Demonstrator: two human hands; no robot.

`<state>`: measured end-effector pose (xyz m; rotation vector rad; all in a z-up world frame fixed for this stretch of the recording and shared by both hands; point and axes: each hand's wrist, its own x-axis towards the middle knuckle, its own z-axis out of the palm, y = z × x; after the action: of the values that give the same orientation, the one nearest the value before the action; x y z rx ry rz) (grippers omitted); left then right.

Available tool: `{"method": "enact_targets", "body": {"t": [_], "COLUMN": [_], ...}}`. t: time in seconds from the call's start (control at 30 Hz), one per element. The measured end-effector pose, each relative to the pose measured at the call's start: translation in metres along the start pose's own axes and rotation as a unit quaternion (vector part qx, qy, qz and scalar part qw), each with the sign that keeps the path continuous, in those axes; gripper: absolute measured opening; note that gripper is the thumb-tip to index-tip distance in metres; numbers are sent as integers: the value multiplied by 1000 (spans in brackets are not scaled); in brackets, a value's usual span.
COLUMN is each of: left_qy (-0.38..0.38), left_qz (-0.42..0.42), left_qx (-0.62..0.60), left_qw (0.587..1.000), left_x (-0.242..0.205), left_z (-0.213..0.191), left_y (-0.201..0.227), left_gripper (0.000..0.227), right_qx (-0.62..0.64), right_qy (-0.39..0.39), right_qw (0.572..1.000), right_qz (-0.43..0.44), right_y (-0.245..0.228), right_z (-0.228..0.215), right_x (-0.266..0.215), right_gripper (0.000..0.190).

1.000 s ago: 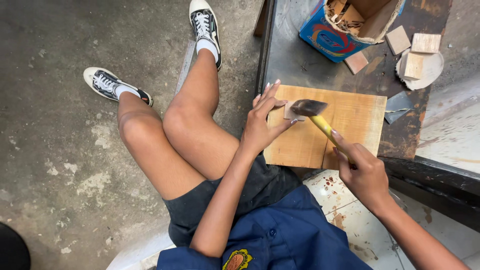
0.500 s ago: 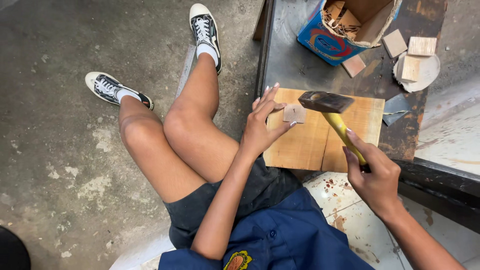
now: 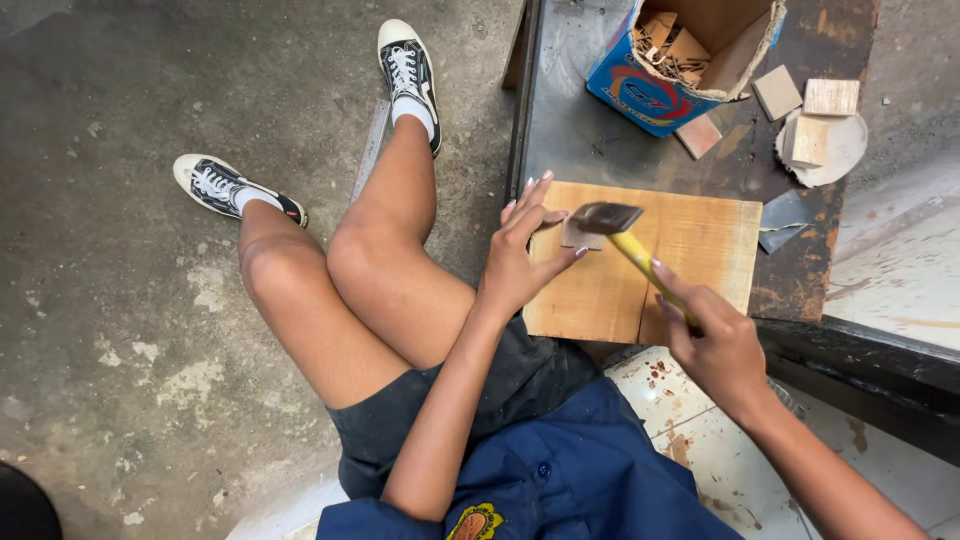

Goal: The person nails small wooden squares onto a larger wooden board by hand using a hammer, picking up nails from a box and positioning them before striking.

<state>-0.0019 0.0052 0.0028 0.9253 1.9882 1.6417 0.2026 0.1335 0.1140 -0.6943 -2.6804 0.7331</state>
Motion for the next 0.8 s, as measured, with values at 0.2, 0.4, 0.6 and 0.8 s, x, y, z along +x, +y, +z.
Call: {"method": "enact_targets", "body": {"t": [0.2,0.4,0.6,0.8], "left_qy": [-9,-10,-27,-4], "left_qz": [49,52,59,44], "left_qx": [0,10,97,104], "left_qw": [999,999,993,994], "left_x": [-2,-1,-4,3], "left_z": [-1,-1,-2,8], "left_y": [-3,0,0,2], "left_gripper": [37,37,55,47], "right_qx": [-24,-26,-6,-4], "right_qy": [26,-44,59,121], "right_qw": [996,998,998,992], "right_qz": [-80,-31,-6,45], "right_y": [27,36,39,57], "right_z": [-9,-1,-17,-11], "right_x": [-19,-19,-5,-4], "right_gripper": [53,52,45,33]}}
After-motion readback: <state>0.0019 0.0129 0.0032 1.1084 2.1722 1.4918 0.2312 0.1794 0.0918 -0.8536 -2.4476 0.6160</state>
